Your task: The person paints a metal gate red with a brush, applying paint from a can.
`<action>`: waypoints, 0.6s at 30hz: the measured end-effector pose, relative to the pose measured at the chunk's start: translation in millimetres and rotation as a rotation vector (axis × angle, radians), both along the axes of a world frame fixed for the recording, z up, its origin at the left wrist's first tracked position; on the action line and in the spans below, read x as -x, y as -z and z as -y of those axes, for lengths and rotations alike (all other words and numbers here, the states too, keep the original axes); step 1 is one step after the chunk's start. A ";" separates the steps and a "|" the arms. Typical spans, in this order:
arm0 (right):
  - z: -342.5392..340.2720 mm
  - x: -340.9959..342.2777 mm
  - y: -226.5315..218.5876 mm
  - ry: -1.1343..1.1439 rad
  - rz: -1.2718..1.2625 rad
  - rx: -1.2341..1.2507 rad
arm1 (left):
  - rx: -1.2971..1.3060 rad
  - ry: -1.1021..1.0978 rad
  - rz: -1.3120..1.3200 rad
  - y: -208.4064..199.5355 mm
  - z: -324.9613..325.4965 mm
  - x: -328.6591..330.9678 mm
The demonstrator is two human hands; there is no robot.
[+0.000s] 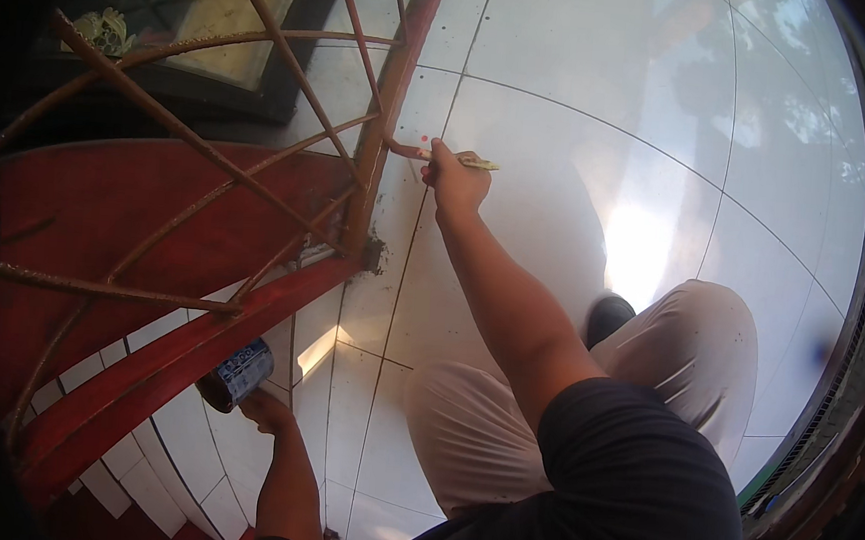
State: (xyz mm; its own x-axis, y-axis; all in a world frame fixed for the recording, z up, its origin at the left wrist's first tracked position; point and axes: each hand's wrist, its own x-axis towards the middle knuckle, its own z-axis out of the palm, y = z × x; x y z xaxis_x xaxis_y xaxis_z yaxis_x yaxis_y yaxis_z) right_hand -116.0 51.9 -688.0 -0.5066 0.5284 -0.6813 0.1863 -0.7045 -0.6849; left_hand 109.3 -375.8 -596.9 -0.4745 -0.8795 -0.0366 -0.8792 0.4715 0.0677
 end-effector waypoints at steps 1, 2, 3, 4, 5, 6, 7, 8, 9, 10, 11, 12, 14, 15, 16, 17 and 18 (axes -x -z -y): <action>0.9 -7.9 -0.8 -0.054 0.027 0.004 | 0.008 -0.009 0.007 -2.0 2.6 -1.1; -8.6 -4.2 -3.0 -0.055 0.021 0.002 | 0.006 -0.010 0.001 -1.3 1.6 0.7; -19.2 3.4 -6.3 -0.002 0.024 -0.018 | 0.017 -0.001 0.010 -1.3 1.7 0.8; -26.6 15.7 -8.9 0.050 0.027 -0.038 | 0.030 0.008 0.019 -1.8 2.6 0.6; -38.3 36.7 -11.0 0.201 0.011 -0.047 | 0.022 0.008 0.018 0.2 2.0 1.4; -55.5 60.6 -5.8 0.289 -0.053 -0.047 | -0.017 0.010 0.045 3.9 -1.1 4.5; -64.2 76.4 -0.5 0.372 -0.116 -0.038 | -0.048 0.007 0.072 6.0 -2.1 5.2; -56.9 80.6 0.2 0.368 -0.113 -0.033 | -0.043 0.002 0.073 5.3 2.9 3.6; -48.7 84.9 0.6 0.312 -0.090 -0.054 | -0.056 0.002 0.055 6.7 5.9 2.5; -42.7 87.7 0.6 0.257 -0.067 -0.077 | -0.073 0.003 0.036 8.4 8.0 1.2; -26.3 75.9 6.2 0.197 -0.042 -0.026 | -0.067 -0.003 0.035 8.1 11.7 -0.4; -11.2 58.1 10.3 0.164 -0.026 -0.019 | -0.018 -0.006 0.035 9.0 12.0 -2.1; 3.3 21.5 5.3 0.007 0.067 -0.016 | 0.034 -0.017 0.034 8.4 15.6 -3.5; -6.2 21.1 5.8 0.005 0.066 -0.023 | 0.040 -0.011 0.052 10.9 14.3 -3.2; -15.8 20.9 6.4 -0.043 0.079 -0.046 | 0.047 -0.006 0.071 12.8 13.9 -3.4; -21.1 19.5 7.6 -0.093 0.085 -0.062 | 0.051 -0.012 0.063 15.4 20.1 -6.9; -34.8 35.8 7.9 -0.160 0.081 -0.096 | 0.071 -0.005 0.055 18.6 26.6 -8.5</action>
